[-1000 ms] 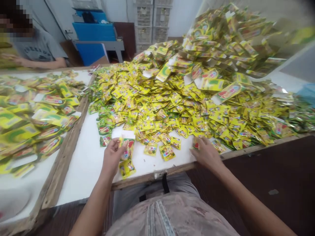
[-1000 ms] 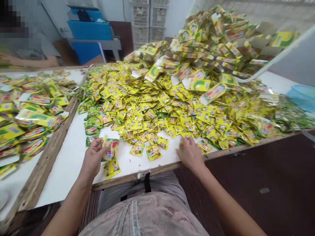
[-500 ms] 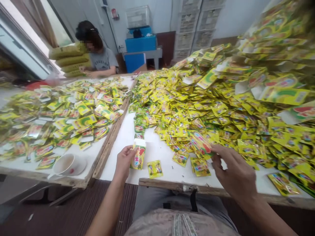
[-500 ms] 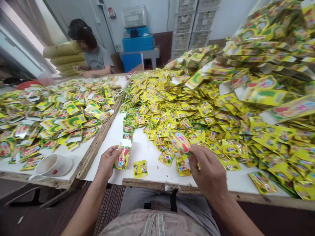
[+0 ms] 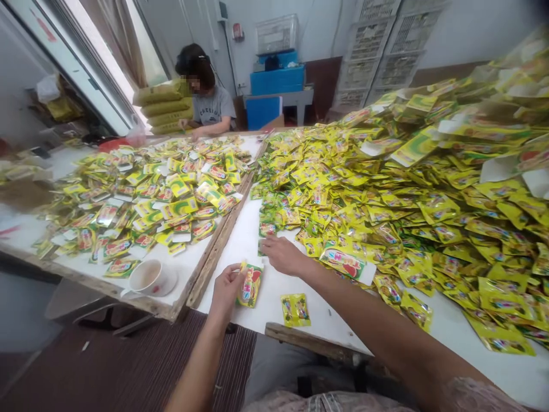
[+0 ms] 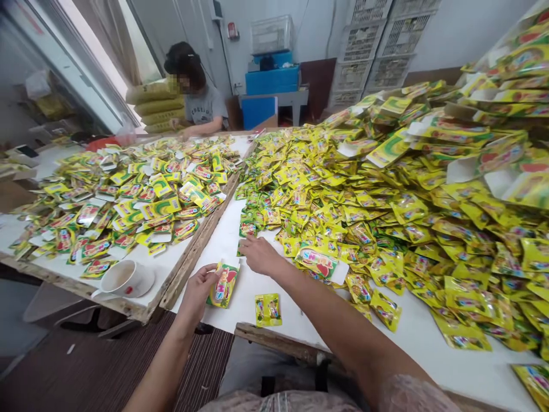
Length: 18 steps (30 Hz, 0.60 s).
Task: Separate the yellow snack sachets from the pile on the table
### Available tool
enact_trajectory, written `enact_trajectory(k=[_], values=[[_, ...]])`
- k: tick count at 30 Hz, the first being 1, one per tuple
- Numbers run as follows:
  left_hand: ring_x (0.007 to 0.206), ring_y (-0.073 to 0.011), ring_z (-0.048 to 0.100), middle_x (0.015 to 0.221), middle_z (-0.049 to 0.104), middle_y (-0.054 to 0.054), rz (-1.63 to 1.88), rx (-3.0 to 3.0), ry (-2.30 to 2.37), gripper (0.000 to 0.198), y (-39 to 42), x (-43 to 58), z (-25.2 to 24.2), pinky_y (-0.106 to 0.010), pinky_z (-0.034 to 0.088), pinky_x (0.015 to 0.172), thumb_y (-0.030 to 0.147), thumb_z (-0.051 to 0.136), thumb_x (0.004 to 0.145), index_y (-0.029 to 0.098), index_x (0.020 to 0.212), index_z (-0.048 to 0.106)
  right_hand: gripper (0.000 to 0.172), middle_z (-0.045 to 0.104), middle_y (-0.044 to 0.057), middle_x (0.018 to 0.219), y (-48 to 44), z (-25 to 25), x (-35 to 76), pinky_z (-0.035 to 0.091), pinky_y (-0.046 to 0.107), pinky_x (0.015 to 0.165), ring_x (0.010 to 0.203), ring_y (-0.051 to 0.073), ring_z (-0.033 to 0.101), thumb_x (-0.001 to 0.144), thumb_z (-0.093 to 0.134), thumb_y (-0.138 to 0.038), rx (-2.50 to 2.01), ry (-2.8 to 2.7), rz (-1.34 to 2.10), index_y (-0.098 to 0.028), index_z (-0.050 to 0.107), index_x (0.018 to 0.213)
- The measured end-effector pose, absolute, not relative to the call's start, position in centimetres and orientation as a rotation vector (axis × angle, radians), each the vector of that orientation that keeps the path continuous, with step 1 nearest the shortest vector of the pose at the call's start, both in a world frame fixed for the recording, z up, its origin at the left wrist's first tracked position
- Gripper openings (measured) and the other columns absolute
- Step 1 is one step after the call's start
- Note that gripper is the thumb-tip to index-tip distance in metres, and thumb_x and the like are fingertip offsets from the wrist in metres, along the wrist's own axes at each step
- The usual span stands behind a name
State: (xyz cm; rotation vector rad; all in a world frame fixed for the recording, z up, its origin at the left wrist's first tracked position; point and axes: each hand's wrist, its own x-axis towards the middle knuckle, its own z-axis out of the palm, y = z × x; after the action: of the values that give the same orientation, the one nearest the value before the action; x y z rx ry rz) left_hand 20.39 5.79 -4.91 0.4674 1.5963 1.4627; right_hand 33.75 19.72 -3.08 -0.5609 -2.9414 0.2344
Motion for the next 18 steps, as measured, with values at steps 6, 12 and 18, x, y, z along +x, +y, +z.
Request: enact_trajectory(k=[6, 12, 18], values=[[0.05, -0.0134, 0.06, 0.055, 0.064, 0.003, 1.463, 0.501, 1.591, 0.045, 5.4, 19.9, -5.6, -0.022, 0.045, 0.05, 0.042, 0.076, 0.059, 0.014, 0.091, 0.062, 0.024, 0.067, 0.011, 0.091, 19.8, -4.8, 34.1, 0.04, 0.035, 0.083, 0.089, 0.021, 0.058, 0.084, 0.042, -0.007, -0.824, -2.754, 0.46, -0.014, 0.063, 0.09], [0.056, -0.0141, 0.062, 0.064, 0.069, -0.002, 1.393, 0.579, 1.466, 0.046, 6.0, 20.9, -5.1, -0.022, 0.046, 0.054, 0.042, 0.077, 0.058, 0.013, 0.092, 0.065, 0.025, 0.068, 0.006, 0.087, 19.0, -3.9, 35.9, 0.047, 0.032, 0.071, 0.08, 0.02, 0.061, 0.077, 0.059, -0.037, -1.082, -1.852, 1.345, -0.016, 0.064, 0.09], [0.059, -0.0146, 0.063, 0.07, 0.071, -0.003, 1.407, 0.639, 1.399, 0.048, 6.6, 22.0, -4.7, -0.023, 0.047, 0.057, 0.044, 0.075, 0.059, 0.013, 0.096, 0.066, 0.03, 0.06, -0.002, 0.064, 17.6, -2.5, 36.2, 0.041, 0.025, 0.058, 0.061, 0.013, 0.052, 0.061, 0.072, -0.043, -1.028, -1.738, 1.605, -0.016, 0.061, 0.069]])
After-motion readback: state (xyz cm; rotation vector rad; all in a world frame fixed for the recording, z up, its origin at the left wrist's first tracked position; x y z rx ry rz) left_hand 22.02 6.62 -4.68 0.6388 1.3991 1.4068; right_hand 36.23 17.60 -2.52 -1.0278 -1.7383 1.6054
